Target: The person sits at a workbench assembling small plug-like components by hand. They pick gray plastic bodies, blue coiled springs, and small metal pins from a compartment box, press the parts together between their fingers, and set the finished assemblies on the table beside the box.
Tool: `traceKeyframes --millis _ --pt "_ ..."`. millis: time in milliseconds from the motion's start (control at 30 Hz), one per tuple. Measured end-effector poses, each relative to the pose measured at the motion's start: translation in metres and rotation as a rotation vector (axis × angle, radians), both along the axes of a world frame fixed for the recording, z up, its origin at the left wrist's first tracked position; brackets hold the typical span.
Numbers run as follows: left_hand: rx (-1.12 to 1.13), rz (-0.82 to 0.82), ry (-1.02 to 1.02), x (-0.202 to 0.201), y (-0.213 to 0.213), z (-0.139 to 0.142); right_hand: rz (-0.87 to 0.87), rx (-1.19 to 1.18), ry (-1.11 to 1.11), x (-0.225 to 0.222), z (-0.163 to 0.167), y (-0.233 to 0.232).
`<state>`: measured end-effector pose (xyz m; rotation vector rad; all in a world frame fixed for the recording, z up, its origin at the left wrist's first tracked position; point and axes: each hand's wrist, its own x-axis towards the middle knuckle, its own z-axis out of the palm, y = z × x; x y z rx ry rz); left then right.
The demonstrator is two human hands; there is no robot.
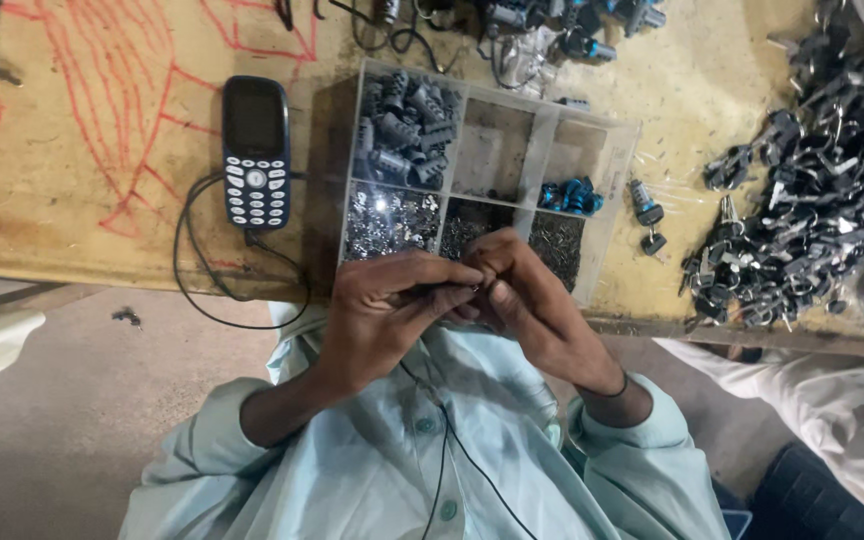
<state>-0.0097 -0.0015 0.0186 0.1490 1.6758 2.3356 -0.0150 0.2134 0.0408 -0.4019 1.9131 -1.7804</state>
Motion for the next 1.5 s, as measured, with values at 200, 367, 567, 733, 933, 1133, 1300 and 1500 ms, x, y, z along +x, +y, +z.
traceKeyframes --millis 200,367,567,733,933,1133,1300,1500 --pt "-0.079 -0.004 0.183 0.005 0.01 -0.006 -0.113 0.056 -0.041 0.017 -0.002 0.005" --pt "-0.154 0.051 0.119 0.012 0.013 0.0 -0.161 0.324 0.372 0.017 0.003 -0.001" --pt "0.015 0.056 0.007 0.011 0.013 -0.003 -0.149 0.09 0.097 0.016 -0.007 0.001" --pt "-0.214 0.06 0.324 0.011 0.008 0.004 -0.161 0.203 0.327 0.022 -0.011 0.005" --pt "-0.238 -0.031 0.086 0.011 0.006 0.007 -0.303 -0.092 0.12 0.011 0.002 -0.013" --pt "-0.063 -0.094 -0.161 0.009 0.007 -0.004 0.003 0.762 0.507 -0.009 0.03 0.014" --pt "-0.099 -0.091 -0.196 0.006 0.016 -0.01 0.053 1.123 0.509 -0.008 0.019 0.033" --pt "-0.133 -0.098 -0.151 0.007 0.017 -0.011 -0.196 0.998 0.387 0.002 0.013 0.04"
